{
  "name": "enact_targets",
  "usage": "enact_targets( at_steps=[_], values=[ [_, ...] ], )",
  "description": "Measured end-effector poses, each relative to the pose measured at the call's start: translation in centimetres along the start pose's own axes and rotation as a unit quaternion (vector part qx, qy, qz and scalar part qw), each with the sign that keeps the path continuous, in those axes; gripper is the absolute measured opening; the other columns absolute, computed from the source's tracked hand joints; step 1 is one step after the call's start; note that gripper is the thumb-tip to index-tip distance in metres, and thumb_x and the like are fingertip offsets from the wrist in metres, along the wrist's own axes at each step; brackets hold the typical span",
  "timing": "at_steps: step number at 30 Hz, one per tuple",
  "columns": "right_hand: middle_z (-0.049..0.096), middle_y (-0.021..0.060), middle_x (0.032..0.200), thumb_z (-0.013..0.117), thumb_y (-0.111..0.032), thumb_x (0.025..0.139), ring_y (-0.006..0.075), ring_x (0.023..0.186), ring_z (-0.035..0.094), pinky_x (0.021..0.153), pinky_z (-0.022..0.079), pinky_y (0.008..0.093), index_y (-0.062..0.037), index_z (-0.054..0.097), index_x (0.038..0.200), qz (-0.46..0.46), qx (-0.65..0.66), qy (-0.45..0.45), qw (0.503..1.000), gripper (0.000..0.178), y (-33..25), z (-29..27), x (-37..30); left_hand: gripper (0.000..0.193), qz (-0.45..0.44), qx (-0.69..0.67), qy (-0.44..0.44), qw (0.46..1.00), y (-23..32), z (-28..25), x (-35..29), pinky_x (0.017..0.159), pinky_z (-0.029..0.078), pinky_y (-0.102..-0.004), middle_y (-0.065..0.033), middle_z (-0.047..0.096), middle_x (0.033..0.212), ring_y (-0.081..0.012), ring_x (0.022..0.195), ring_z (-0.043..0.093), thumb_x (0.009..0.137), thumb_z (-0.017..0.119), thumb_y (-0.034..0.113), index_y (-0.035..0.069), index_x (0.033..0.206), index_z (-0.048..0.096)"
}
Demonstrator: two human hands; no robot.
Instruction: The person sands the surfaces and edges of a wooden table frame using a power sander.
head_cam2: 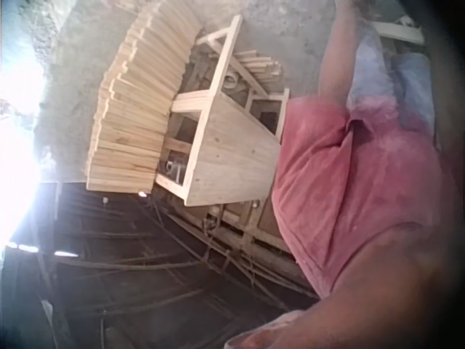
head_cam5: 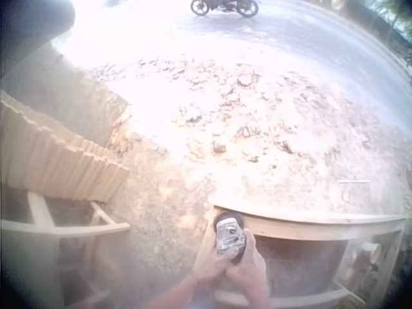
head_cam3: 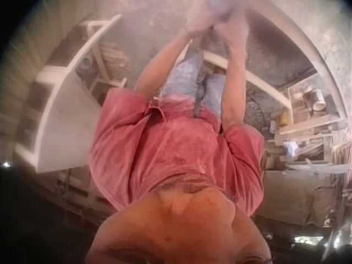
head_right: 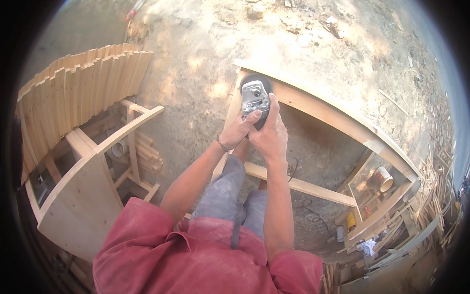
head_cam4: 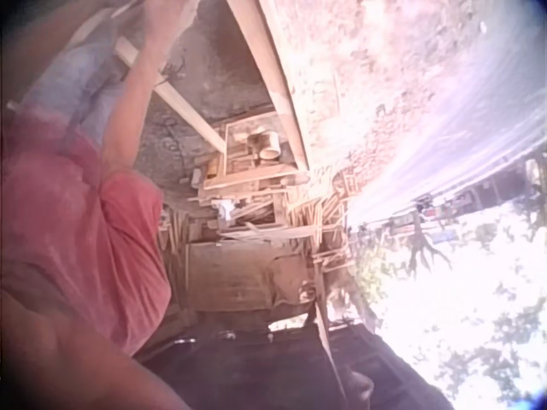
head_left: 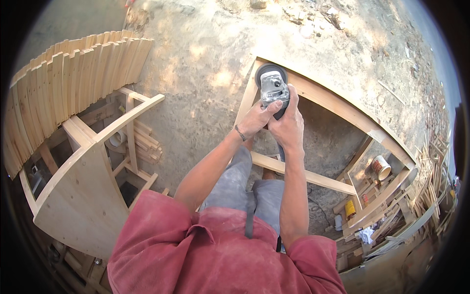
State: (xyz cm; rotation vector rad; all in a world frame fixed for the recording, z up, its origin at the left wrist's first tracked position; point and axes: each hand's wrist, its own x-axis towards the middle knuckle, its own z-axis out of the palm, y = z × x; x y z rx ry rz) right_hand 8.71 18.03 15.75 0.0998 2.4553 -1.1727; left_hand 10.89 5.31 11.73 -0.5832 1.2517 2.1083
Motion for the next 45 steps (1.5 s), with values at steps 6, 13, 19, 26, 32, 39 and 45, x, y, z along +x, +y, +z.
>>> enact_targets(
  at_steps=[6, 13, 19, 26, 32, 39, 45],
  values=[
    [0.066, 0.0281, 0.118, 0.071, -0.030, 0.087, 0.0461, 0.103, 0.068, 0.085, 0.055, 0.0531, -0.0123, 0.031, 0.153, -0.002, -0.023, -0.014, 1.000, 0.079, -1.4, 1.2, 0.7, 0.069, -0.012, 0.011, 0.010, 1.000, 0.9, -1.8, -0.6, 0.103, 0.047, -0.0323, -0.0096, 0.059, 0.132, -0.0160, 0.122, 0.055, 0.100, 0.060, 0.055, 0.001, 0.142, 0.050],
    [0.065, 0.0279, 0.122, 0.070, -0.023, 0.086, 0.0476, 0.108, 0.066, 0.088, 0.054, 0.0535, -0.0128, 0.028, 0.153, 0.021, -0.017, 0.012, 1.000, 0.080, 0.1, -0.8, -0.7, 0.061, -0.001, 0.014, -0.026, 1.000, 0.5, 0.8, -0.2, 0.100, 0.048, -0.0309, -0.0065, 0.063, 0.127, -0.0144, 0.117, 0.058, 0.101, 0.062, 0.049, 0.001, 0.139, 0.054],
    [0.067, 0.0286, 0.119, 0.069, -0.021, 0.087, 0.0492, 0.106, 0.067, 0.086, 0.053, 0.0541, -0.0125, 0.028, 0.152, 0.047, -0.002, 0.032, 0.998, 0.077, 1.8, -2.7, -2.1, 0.060, 0.018, 0.055, -0.054, 0.997, -2.0, 2.8, 1.1, 0.099, 0.049, -0.0311, -0.0079, 0.064, 0.126, -0.0152, 0.115, 0.059, 0.100, 0.065, 0.048, 0.000, 0.135, 0.058],
    [0.068, 0.0283, 0.116, 0.071, -0.018, 0.086, 0.0495, 0.105, 0.068, 0.085, 0.054, 0.0539, -0.0132, 0.027, 0.152, 0.057, 0.018, 0.094, 0.994, 0.079, 5.2, -5.5, -3.7, 0.070, -0.030, 0.108, -0.081, 0.990, -3.1, 6.8, 2.8, 0.100, 0.050, -0.0328, -0.0091, 0.066, 0.125, -0.0160, 0.116, 0.061, 0.093, 0.071, 0.054, 0.003, 0.139, 0.056],
    [0.068, 0.0279, 0.117, 0.072, -0.016, 0.085, 0.0480, 0.106, 0.068, 0.086, 0.054, 0.0527, -0.0129, 0.028, 0.152, 0.064, 0.041, 0.097, 0.992, 0.080, 5.1, -5.1, -3.4, 0.067, -0.038, 0.110, -0.091, 0.989, -2.5, 6.6, 2.9, 0.102, 0.049, -0.0329, -0.0090, 0.064, 0.129, -0.0165, 0.118, 0.059, 0.096, 0.069, 0.052, 0.001, 0.139, 0.056],
    [0.067, 0.0280, 0.119, 0.072, -0.019, 0.086, 0.0476, 0.107, 0.067, 0.086, 0.055, 0.0522, -0.0099, 0.031, 0.150, 0.029, 0.046, 0.067, 0.996, 0.077, 1.9, -2.2, -1.7, 0.071, 0.020, 0.073, -0.034, 0.997, -1.0, 2.8, 1.4, 0.095, 0.052, -0.0325, -0.0091, 0.068, 0.121, -0.0155, 0.110, 0.062, 0.093, 0.070, 0.058, 0.001, 0.133, 0.059],
    [0.066, 0.0276, 0.119, 0.071, -0.026, 0.087, 0.0471, 0.105, 0.068, 0.085, 0.055, 0.0522, -0.0105, 0.031, 0.152, 0.016, 0.010, 0.027, 0.999, 0.079, -0.4, 0.4, -0.2, 0.063, -0.022, 0.062, -0.014, 0.998, 1.5, -0.5, -0.1, 0.096, 0.050, -0.0303, -0.0068, 0.063, 0.124, -0.0139, 0.113, 0.059, 0.100, 0.062, 0.052, 0.001, 0.137, 0.055]
  ],
)
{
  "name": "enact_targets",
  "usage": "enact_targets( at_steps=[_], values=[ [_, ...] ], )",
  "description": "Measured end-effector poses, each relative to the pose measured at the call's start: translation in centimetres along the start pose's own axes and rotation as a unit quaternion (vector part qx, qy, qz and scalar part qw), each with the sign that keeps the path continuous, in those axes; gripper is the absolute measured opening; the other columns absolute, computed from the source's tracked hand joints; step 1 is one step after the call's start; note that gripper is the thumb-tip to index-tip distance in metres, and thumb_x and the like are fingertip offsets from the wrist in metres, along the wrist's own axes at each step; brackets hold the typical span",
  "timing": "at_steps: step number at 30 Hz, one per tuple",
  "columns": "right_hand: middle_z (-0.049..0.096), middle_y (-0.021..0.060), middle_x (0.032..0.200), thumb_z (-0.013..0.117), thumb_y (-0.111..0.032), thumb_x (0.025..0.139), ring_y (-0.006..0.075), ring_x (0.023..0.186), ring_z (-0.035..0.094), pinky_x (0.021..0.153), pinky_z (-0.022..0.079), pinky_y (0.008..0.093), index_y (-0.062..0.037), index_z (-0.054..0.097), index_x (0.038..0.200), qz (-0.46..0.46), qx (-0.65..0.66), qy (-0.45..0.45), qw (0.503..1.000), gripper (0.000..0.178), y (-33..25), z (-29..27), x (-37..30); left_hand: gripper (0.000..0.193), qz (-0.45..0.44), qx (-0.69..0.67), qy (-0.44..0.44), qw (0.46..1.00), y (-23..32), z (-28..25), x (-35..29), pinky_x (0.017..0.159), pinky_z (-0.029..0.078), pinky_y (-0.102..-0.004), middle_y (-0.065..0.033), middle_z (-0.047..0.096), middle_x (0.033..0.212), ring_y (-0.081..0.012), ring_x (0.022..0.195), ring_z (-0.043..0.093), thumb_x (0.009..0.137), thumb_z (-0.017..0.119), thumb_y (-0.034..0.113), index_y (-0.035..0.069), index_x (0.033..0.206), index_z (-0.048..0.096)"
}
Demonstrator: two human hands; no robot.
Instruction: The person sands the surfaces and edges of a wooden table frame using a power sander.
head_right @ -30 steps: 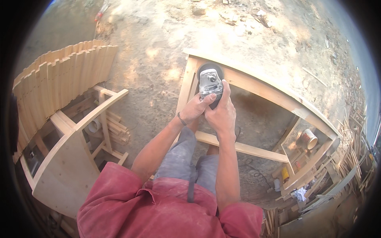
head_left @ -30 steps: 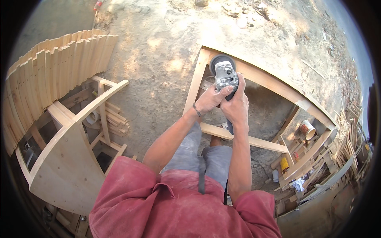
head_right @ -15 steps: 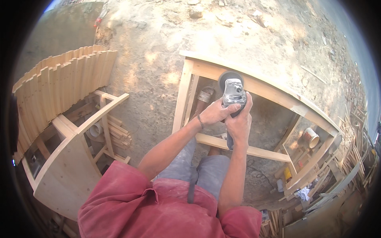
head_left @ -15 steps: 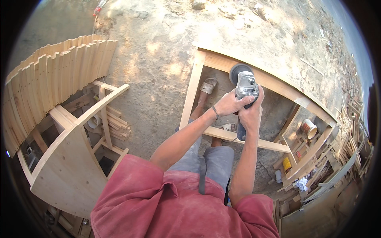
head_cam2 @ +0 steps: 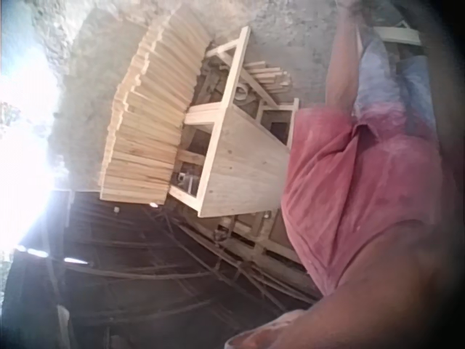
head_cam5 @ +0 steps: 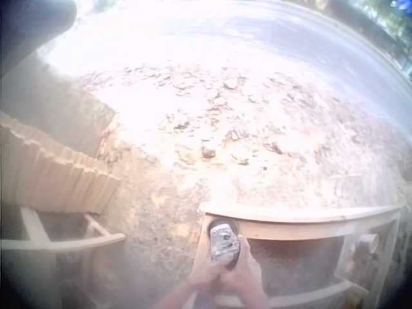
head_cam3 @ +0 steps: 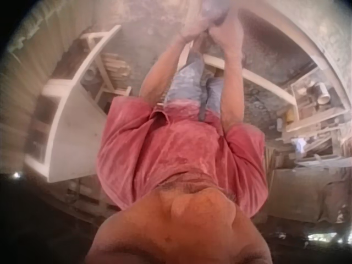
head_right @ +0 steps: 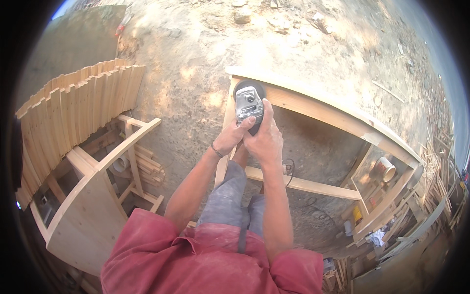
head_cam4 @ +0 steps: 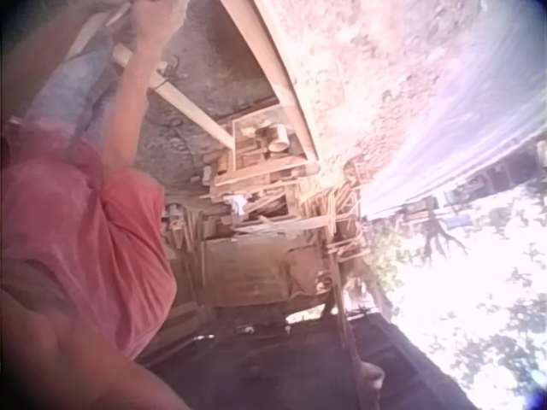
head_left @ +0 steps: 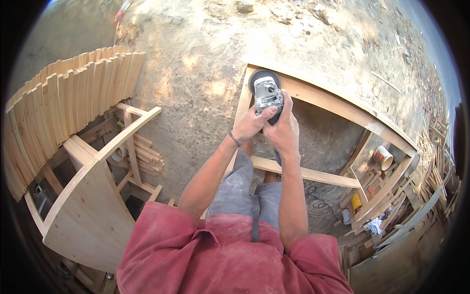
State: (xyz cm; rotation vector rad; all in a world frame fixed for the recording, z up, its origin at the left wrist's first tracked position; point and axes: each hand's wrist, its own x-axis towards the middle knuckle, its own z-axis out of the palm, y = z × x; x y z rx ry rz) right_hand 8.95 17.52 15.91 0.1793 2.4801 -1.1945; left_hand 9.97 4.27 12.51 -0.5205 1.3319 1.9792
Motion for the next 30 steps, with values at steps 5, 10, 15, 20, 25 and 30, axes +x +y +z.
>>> enact_targets(
  at_steps=[5, 10, 15, 20, 25, 30],
  values=[
    [0.065, 0.0282, 0.118, 0.070, -0.028, 0.087, 0.0472, 0.104, 0.068, 0.084, 0.055, 0.0533, -0.0110, 0.031, 0.153, -0.007, -0.032, -0.010, 0.999, 0.079, -0.9, 0.8, 0.4, 0.064, -0.003, -0.039, 0.022, 0.999, -0.4, -1.3, -0.2, 0.085, 0.053, -0.0297, -0.0052, 0.068, 0.111, -0.0119, 0.100, 0.063, 0.096, 0.067, 0.057, 0.002, 0.128, 0.062],
    [0.065, 0.0282, 0.121, 0.069, -0.024, 0.087, 0.0472, 0.105, 0.068, 0.085, 0.055, 0.0528, -0.0110, 0.030, 0.153, 0.011, -0.010, 0.016, 1.000, 0.078, 0.2, -0.9, -0.4, 0.063, -0.008, 0.009, -0.033, 0.999, -0.4, 0.4, 0.8, 0.094, 0.051, -0.0302, -0.0070, 0.064, 0.124, -0.0134, 0.111, 0.060, 0.101, 0.061, 0.052, 0.002, 0.138, 0.056],
    [0.067, 0.0282, 0.119, 0.069, -0.021, 0.087, 0.0483, 0.106, 0.067, 0.085, 0.055, 0.0535, -0.0108, 0.030, 0.152, 0.036, -0.015, 0.037, 0.999, 0.077, 1.8, -3.5, -1.1, 0.064, 0.012, 0.017, -0.074, 0.997, -1.2, 3.5, 2.3, 0.098, 0.050, -0.0324, -0.0088, 0.065, 0.124, -0.0159, 0.114, 0.060, 0.099, 0.063, 0.052, 0.001, 0.138, 0.056],
    [0.067, 0.0296, 0.116, 0.068, -0.018, 0.087, 0.0512, 0.104, 0.066, 0.083, 0.054, 0.0558, -0.0110, 0.030, 0.151, 0.053, 0.011, 0.070, 0.996, 0.075, 4.6, -6.3, -2.0, 0.070, -0.028, 0.035, -0.117, 0.992, -1.3, 7.2, 3.7, 0.095, 0.053, -0.0332, -0.0098, 0.063, 0.128, -0.0167, 0.117, 0.060, 0.097, 0.065, 0.055, 0.002, 0.142, 0.053],
    [0.068, 0.0293, 0.114, 0.068, -0.018, 0.088, 0.0512, 0.106, 0.066, 0.084, 0.053, 0.0550, -0.0125, 0.030, 0.150, 0.056, 0.014, 0.088, 0.994, 0.074, 6.4, -8.9, -2.7, 0.074, -0.029, 0.025, -0.102, 0.994, -2.7, 10.5, 5.0, 0.079, 0.055, -0.0294, -0.0064, 0.069, 0.111, -0.0120, 0.095, 0.065, 0.089, 0.072, 0.061, 0.005, 0.135, 0.058],
    [0.068, 0.0295, 0.116, 0.066, -0.016, 0.088, 0.0507, 0.107, 0.066, 0.086, 0.053, 0.0552, -0.0128, 0.030, 0.151, 0.078, 0.018, 0.116, 0.990, 0.073, 7.9, -11.2, -3.4, 0.074, -0.069, 0.066, -0.155, 0.983, -2.9, 13.2, 6.3, 0.085, 0.059, -0.0329, -0.0096, 0.065, 0.125, -0.0166, 0.108, 0.066, 0.095, 0.068, 0.057, 0.005, 0.144, 0.050]
  ],
)
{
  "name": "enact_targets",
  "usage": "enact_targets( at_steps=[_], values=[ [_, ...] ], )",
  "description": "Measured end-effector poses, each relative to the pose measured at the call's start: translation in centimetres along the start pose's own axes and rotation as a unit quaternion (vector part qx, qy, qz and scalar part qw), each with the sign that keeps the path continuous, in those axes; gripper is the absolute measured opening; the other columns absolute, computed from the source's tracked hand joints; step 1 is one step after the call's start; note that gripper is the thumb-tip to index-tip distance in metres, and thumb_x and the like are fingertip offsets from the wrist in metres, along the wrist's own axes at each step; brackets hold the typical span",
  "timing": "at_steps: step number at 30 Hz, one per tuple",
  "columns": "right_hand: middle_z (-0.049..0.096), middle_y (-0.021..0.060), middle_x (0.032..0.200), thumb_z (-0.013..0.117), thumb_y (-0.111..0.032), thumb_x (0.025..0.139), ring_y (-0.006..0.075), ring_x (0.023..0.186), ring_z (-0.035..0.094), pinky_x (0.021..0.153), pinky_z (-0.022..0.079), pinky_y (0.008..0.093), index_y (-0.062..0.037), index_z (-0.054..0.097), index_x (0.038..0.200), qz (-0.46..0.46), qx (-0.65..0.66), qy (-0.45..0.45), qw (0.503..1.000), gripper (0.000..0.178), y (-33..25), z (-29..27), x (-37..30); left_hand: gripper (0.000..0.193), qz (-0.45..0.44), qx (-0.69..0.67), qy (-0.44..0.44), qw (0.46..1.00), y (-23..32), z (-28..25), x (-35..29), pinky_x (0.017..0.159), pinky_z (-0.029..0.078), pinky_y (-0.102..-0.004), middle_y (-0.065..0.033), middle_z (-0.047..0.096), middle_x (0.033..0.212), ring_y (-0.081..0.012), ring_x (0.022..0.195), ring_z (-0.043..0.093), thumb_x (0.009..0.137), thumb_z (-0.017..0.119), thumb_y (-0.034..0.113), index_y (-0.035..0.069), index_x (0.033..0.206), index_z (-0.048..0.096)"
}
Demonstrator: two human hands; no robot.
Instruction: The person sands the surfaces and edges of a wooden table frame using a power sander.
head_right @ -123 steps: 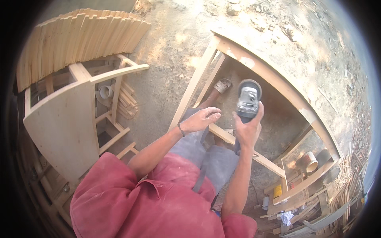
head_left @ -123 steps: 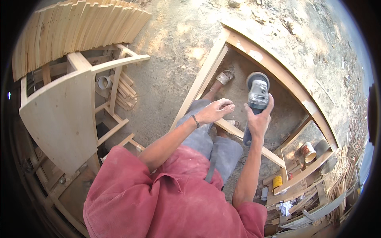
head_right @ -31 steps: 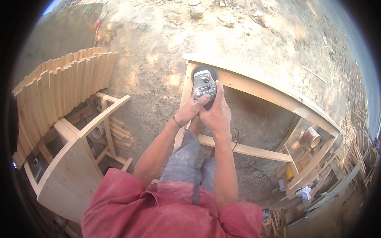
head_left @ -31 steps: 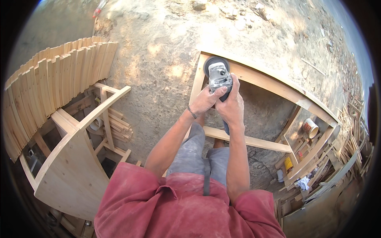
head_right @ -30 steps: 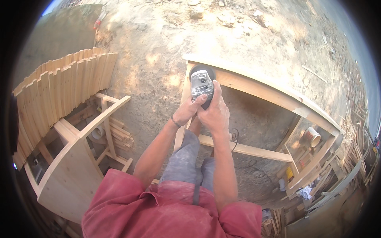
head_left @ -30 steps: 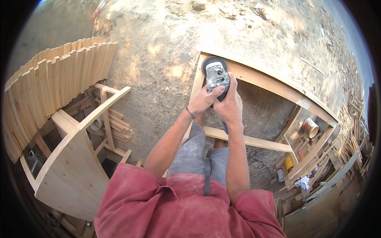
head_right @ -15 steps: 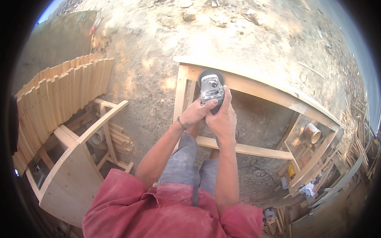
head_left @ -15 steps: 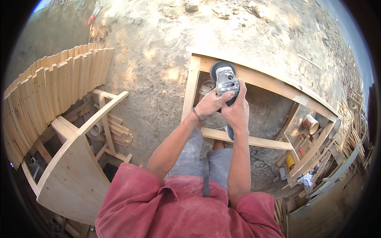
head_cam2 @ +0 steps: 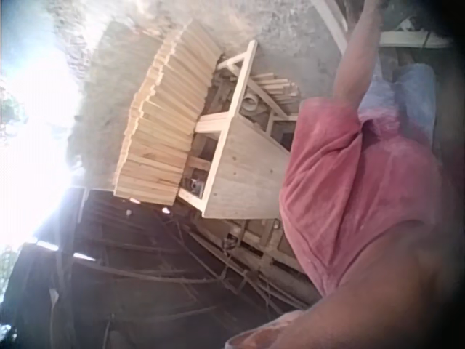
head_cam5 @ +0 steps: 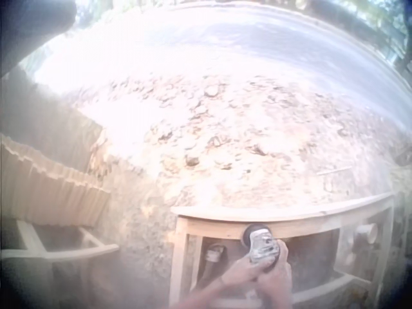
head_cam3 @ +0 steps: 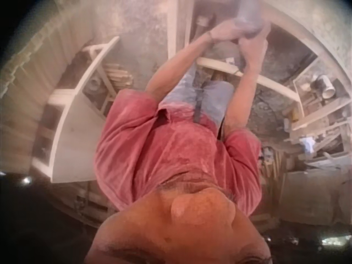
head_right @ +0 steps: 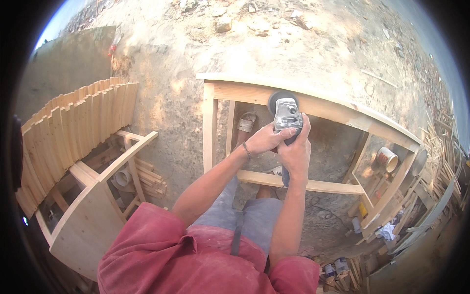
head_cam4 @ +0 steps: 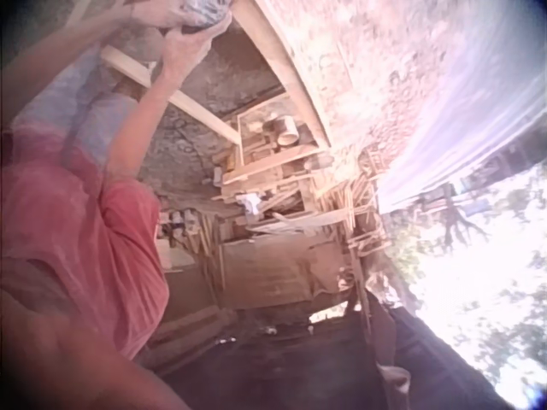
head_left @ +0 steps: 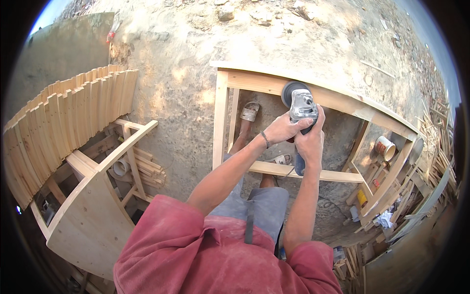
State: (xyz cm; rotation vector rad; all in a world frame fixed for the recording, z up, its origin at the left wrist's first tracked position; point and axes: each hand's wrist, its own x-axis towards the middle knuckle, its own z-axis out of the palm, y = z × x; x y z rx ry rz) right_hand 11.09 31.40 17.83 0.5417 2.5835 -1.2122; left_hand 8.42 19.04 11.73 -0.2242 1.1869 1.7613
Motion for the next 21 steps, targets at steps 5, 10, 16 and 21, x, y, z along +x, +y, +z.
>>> enact_targets(
  at_steps=[5, 10, 16, 21],
  values=[
    [0.068, 0.0297, 0.117, 0.067, -0.017, 0.088, 0.0505, 0.109, 0.066, 0.088, 0.053, 0.0554, -0.0136, 0.030, 0.151, 0.012, 0.012, 0.044, 0.999, 0.074, 2.4, -1.0, -0.5, 0.074, -0.019, 0.064, -0.001, 0.998, 0.7, 2.2, 1.3, 0.081, 0.060, -0.0320, -0.0118, 0.067, 0.119, -0.0179, 0.103, 0.068, 0.093, 0.069, 0.056, 0.006, 0.144, 0.050],
    [0.068, 0.0296, 0.117, 0.069, -0.020, 0.087, 0.0502, 0.108, 0.066, 0.088, 0.054, 0.0551, -0.0136, 0.029, 0.151, 0.001, 0.029, 0.029, 0.999, 0.076, 1.0, 0.7, -0.9, 0.074, 0.020, 0.103, 0.034, 0.994, 0.0, 0.0, 0.0, 0.082, 0.058, -0.0317, -0.0122, 0.067, 0.118, -0.0173, 0.102, 0.067, 0.093, 0.069, 0.057, 0.002, 0.140, 0.054],
    [0.065, 0.0290, 0.121, 0.072, -0.034, 0.086, 0.0482, 0.106, 0.067, 0.086, 0.055, 0.0545, -0.0118, 0.030, 0.153, -0.057, -0.009, -0.067, 0.996, 0.082, -2.6, 6.3, -0.3, 0.064, 0.060, -0.037, 0.134, 0.989, -0.8, -5.6, -5.7, 0.094, 0.053, -0.0322, -0.0083, 0.066, 0.119, -0.0168, 0.108, 0.063, 0.095, 0.070, 0.051, 0.000, 0.133, 0.059],
    [0.065, 0.0285, 0.117, 0.071, -0.038, 0.087, 0.0473, 0.100, 0.069, 0.080, 0.056, 0.0560, -0.0128, 0.030, 0.153, -0.063, -0.042, -0.099, 0.992, 0.082, -4.2, 8.2, -0.1, 0.065, 0.070, -0.087, 0.165, 0.980, -0.9, -7.4, -7.3, 0.104, 0.046, -0.0323, -0.0070, 0.062, 0.128, -0.0150, 0.119, 0.057, 0.097, 0.069, 0.049, -0.001, 0.138, 0.055]
  ],
)
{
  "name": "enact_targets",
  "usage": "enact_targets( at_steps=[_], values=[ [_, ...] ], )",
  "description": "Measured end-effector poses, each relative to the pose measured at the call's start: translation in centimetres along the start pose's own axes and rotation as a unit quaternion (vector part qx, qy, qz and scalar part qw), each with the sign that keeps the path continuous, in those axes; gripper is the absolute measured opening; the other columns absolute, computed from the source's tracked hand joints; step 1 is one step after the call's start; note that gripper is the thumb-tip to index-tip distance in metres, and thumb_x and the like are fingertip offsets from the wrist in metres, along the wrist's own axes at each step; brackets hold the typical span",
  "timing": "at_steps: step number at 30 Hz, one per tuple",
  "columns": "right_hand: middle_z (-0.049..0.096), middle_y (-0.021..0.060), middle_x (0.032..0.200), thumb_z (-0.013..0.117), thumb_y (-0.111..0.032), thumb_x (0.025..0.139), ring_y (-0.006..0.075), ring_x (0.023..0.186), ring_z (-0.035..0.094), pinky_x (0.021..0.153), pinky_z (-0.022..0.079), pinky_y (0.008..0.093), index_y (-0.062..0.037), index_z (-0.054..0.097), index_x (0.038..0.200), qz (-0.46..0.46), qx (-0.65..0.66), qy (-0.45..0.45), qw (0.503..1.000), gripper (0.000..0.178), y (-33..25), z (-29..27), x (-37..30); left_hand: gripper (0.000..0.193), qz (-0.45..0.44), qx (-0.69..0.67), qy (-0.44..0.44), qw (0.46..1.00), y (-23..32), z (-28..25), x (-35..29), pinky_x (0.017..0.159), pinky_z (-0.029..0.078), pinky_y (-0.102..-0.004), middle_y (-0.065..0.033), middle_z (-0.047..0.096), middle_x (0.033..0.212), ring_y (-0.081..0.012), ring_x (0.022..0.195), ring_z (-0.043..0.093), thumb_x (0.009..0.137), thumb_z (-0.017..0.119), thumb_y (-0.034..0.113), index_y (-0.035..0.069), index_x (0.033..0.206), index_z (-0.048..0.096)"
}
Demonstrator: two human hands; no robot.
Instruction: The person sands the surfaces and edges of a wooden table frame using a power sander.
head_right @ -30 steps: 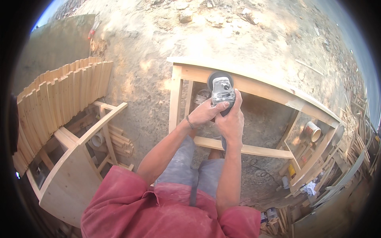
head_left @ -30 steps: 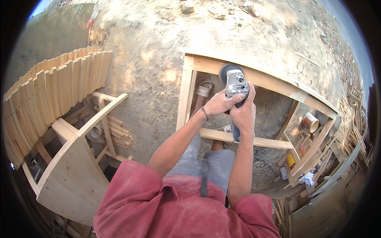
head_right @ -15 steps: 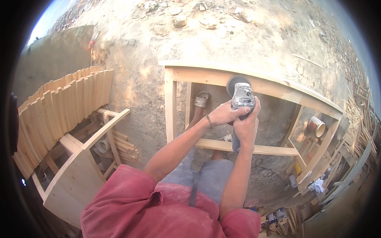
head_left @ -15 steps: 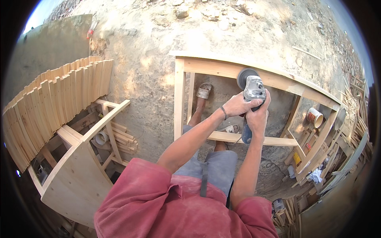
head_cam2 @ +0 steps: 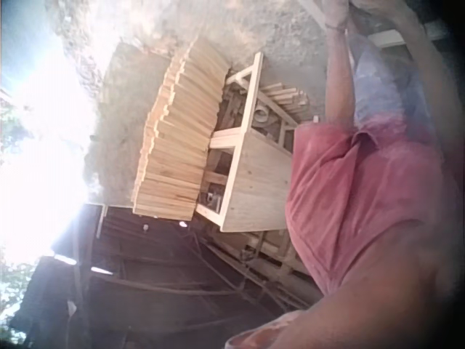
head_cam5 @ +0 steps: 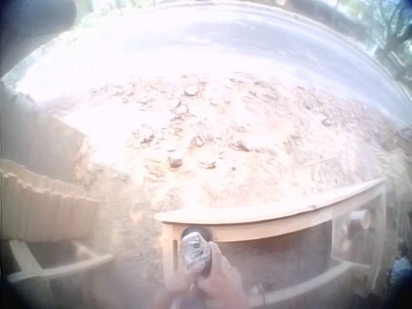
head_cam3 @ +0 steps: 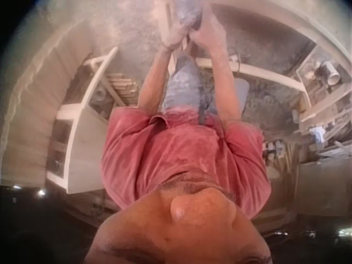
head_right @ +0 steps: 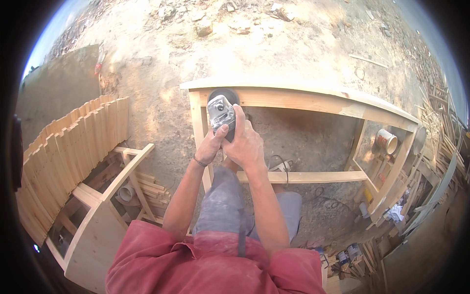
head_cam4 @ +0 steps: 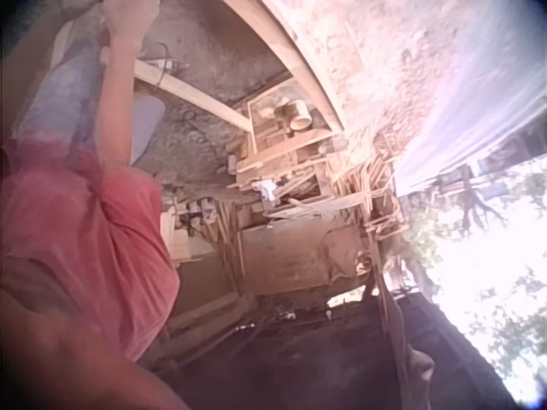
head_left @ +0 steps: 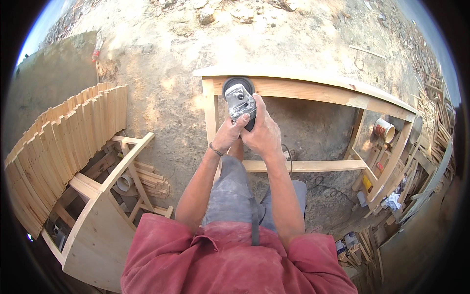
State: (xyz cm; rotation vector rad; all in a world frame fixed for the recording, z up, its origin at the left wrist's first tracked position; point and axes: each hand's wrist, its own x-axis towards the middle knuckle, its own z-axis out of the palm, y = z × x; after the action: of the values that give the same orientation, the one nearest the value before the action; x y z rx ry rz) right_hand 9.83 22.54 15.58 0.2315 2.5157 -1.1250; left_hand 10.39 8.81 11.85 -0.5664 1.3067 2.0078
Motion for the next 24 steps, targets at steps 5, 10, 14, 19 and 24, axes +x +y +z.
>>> enact_targets(
  at_steps=[5, 10, 14, 19, 24],
  values=[
    [0.066, 0.0285, 0.119, 0.070, -0.026, 0.087, 0.0492, 0.105, 0.066, 0.084, 0.054, 0.0541, -0.0106, 0.030, 0.152, 0.020, 0.007, -0.015, 1.000, 0.078, 1.0, -2.2, -0.2, 0.067, 0.003, -0.002, -0.022, 1.000, -0.5, 2.5, 0.6, 0.101, 0.047, -0.0315, -0.0063, 0.062, 0.127, -0.0139, 0.116, 0.057, 0.096, 0.070, 0.050, -0.001, 0.137, 0.055],
    [0.066, 0.0279, 0.115, 0.072, -0.030, 0.085, 0.0484, 0.099, 0.068, 0.080, 0.055, 0.0558, -0.0113, 0.031, 0.152, 0.003, 0.005, 0.027, 1.000, 0.080, 5.2, -6.0, -0.6, 0.068, 0.023, 0.033, -0.055, 0.998, -2.0, 7.6, 2.6, 0.095, 0.051, -0.0316, -0.0055, 0.063, 0.122, -0.0129, 0.111, 0.058, 0.095, 0.069, 0.054, 0.001, 0.136, 0.057],
    [0.066, 0.0286, 0.117, 0.072, -0.027, 0.085, 0.0492, 0.103, 0.067, 0.085, 0.054, 0.0558, -0.0102, 0.029, 0.152, 0.020, 0.000, 0.038, 0.999, 0.081, 7.8, -8.9, -1.3, 0.066, 0.005, 0.043, -0.074, 0.996, -2.9, 11.2, 3.6, 0.092, 0.052, -0.0307, -0.0056, 0.064, 0.120, -0.0122, 0.107, 0.059, 0.095, 0.069, 0.054, 0.001, 0.134, 0.058],
    [0.066, 0.0291, 0.117, 0.070, -0.023, 0.086, 0.0502, 0.106, 0.065, 0.087, 0.053, 0.0560, -0.0101, 0.030, 0.150, 0.016, 0.030, 0.074, 0.997, 0.077, 11.1, -12.5, -2.1, 0.067, -0.008, 0.045, -0.107, 0.993, -4.8, 15.8, 5.4, 0.090, 0.054, -0.0316, -0.0074, 0.066, 0.119, -0.0134, 0.106, 0.062, 0.094, 0.070, 0.054, 0.001, 0.133, 0.058],
    [0.069, 0.0282, 0.110, 0.068, -0.021, 0.087, 0.0510, 0.101, 0.067, 0.084, 0.054, 0.0560, -0.0114, 0.030, 0.150, 0.036, 0.019, 0.094, 0.995, 0.074, 13.9, -15.7, -2.7, 0.069, 0.004, 0.077, -0.125, 0.989, -6.3, 19.8, 7.3, 0.096, 0.052, -0.0333, -0.0102, 0.067, 0.121, -0.0158, 0.110, 0.062, 0.093, 0.071, 0.054, 0.000, 0.134, 0.058]
  ],
)
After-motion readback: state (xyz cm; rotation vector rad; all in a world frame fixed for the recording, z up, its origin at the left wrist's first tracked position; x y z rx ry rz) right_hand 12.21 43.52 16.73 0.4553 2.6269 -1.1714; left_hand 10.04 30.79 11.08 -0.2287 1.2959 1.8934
